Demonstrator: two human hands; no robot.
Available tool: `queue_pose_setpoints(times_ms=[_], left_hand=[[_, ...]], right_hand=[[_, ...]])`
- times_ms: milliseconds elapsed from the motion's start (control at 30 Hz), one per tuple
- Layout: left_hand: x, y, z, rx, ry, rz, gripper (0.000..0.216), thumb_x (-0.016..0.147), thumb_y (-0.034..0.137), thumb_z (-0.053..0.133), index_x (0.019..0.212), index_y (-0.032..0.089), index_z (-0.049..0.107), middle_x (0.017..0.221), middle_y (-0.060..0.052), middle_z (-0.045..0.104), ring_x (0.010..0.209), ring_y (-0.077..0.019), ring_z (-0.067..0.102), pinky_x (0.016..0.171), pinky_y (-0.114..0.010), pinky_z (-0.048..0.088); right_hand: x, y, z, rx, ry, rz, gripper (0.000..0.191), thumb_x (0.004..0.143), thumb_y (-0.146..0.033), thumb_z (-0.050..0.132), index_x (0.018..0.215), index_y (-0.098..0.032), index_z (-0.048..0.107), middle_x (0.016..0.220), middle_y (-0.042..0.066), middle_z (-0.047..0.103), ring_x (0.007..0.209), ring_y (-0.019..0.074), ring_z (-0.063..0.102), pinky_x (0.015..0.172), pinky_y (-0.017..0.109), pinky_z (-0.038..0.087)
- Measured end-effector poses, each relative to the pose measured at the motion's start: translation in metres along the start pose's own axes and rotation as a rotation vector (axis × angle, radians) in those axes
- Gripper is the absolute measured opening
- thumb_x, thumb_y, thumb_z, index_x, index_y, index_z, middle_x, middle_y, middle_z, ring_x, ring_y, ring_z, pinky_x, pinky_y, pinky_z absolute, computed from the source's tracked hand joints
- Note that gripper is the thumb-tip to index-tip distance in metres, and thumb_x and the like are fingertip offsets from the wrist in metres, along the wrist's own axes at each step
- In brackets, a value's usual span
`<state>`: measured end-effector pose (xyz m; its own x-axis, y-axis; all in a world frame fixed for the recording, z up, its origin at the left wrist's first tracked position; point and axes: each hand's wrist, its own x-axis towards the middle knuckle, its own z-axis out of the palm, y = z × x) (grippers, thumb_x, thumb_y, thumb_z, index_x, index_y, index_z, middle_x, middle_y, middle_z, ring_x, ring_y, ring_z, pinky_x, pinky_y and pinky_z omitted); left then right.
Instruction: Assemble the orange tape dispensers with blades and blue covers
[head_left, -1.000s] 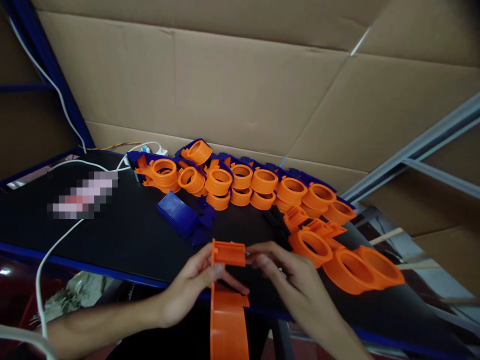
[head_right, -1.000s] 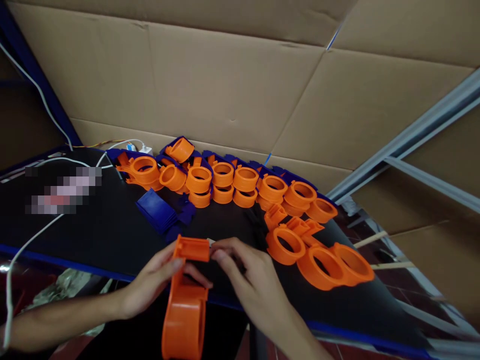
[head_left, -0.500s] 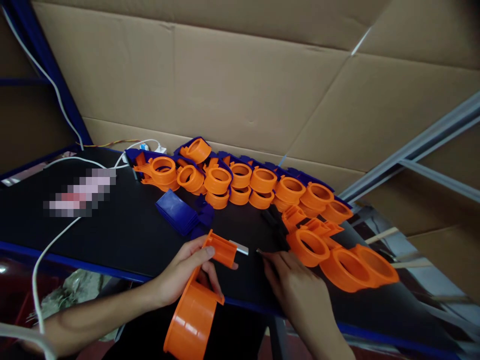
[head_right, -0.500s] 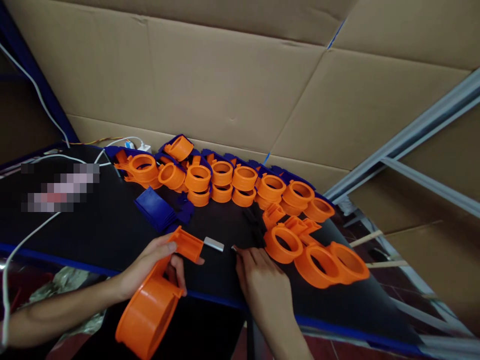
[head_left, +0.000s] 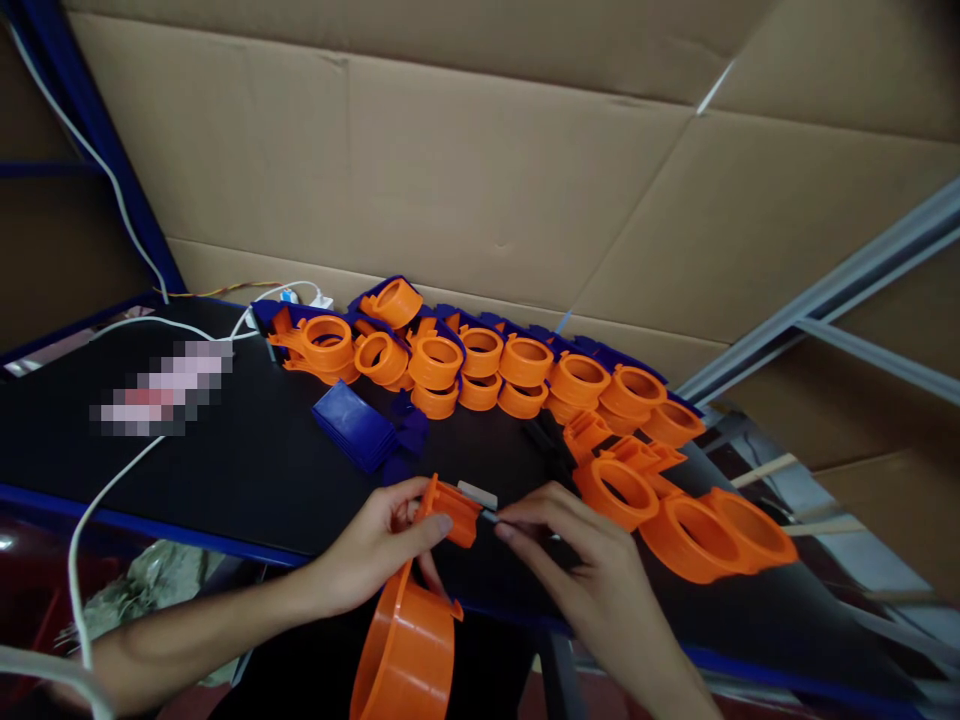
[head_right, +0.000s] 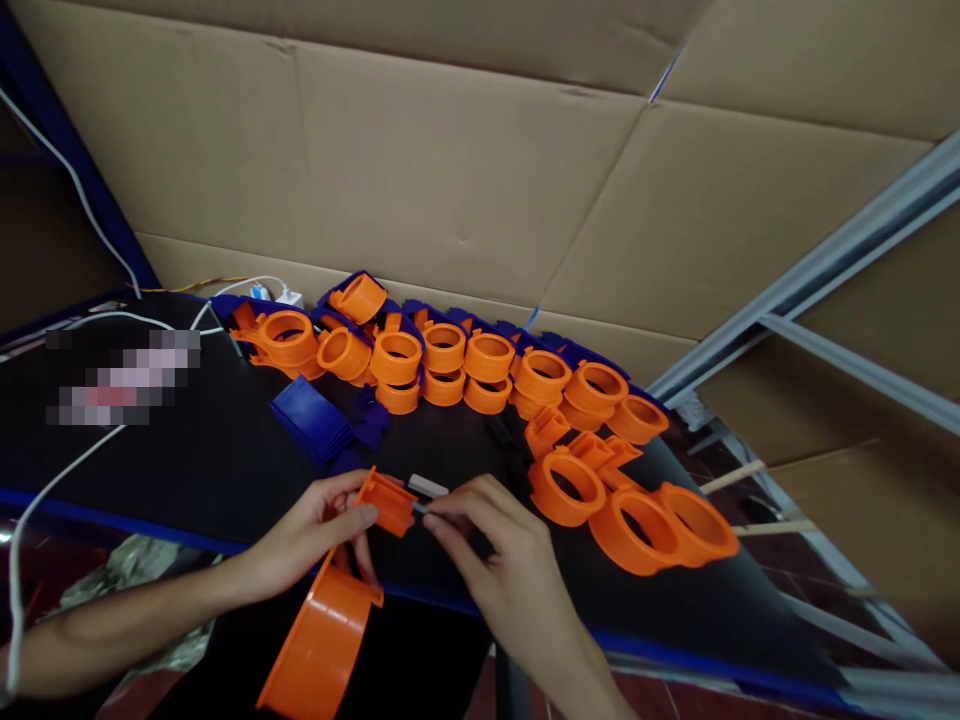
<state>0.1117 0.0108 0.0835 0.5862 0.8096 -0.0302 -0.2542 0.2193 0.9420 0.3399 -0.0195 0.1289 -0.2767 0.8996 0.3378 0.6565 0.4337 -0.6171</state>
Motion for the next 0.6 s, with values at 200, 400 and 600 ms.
queue_pose_setpoints(times_ms=[200, 400, 600], left_hand=[[-0.001, -0.002, 0.001, 0.024, 0.002, 0.008, 0.034, 0.090, 0.037, 0.068, 0.113, 0.013, 0.063, 0.074, -0.001, 0.071, 0.055, -0.0130, 0.072, 0.053, -0.017, 0.053], [-0.001, -0.002, 0.000, 0.042, -0.038, -0.011, 0.034, 0.089, 0.036, 0.069, 0.113, 0.013, 0.063, 0.074, -0.001, 0.070, 0.055, -0.0119, 0.070, 0.055, -0.019, 0.054], [-0.002, -0.003, -0.001, 0.054, -0.049, -0.019, 0.029, 0.088, 0.034, 0.070, 0.107, 0.013, 0.063, 0.079, -0.003, 0.073, 0.054, -0.0128, 0.070, 0.053, -0.019, 0.053]], right_hand=[[0.017, -0.009, 0.006, -0.003, -0.072, 0.007, 0.013, 0.096, -0.026, 0.061, 0.092, -0.023, 0.073, 0.087, 0.003, 0.067, 0.081, 0.0159, 0.065, 0.071, 0.027, 0.049], [0.018, -0.007, 0.000, -0.024, -0.133, 0.041, 0.012, 0.094, -0.029, 0.063, 0.089, -0.024, 0.073, 0.086, 0.002, 0.067, 0.077, 0.0156, 0.062, 0.066, 0.027, 0.046], [0.026, -0.004, 0.015, 0.048, -0.080, -0.012, 0.008, 0.091, -0.026, 0.068, 0.087, -0.023, 0.074, 0.082, 0.003, 0.067, 0.081, 0.0175, 0.062, 0.069, 0.028, 0.047]])
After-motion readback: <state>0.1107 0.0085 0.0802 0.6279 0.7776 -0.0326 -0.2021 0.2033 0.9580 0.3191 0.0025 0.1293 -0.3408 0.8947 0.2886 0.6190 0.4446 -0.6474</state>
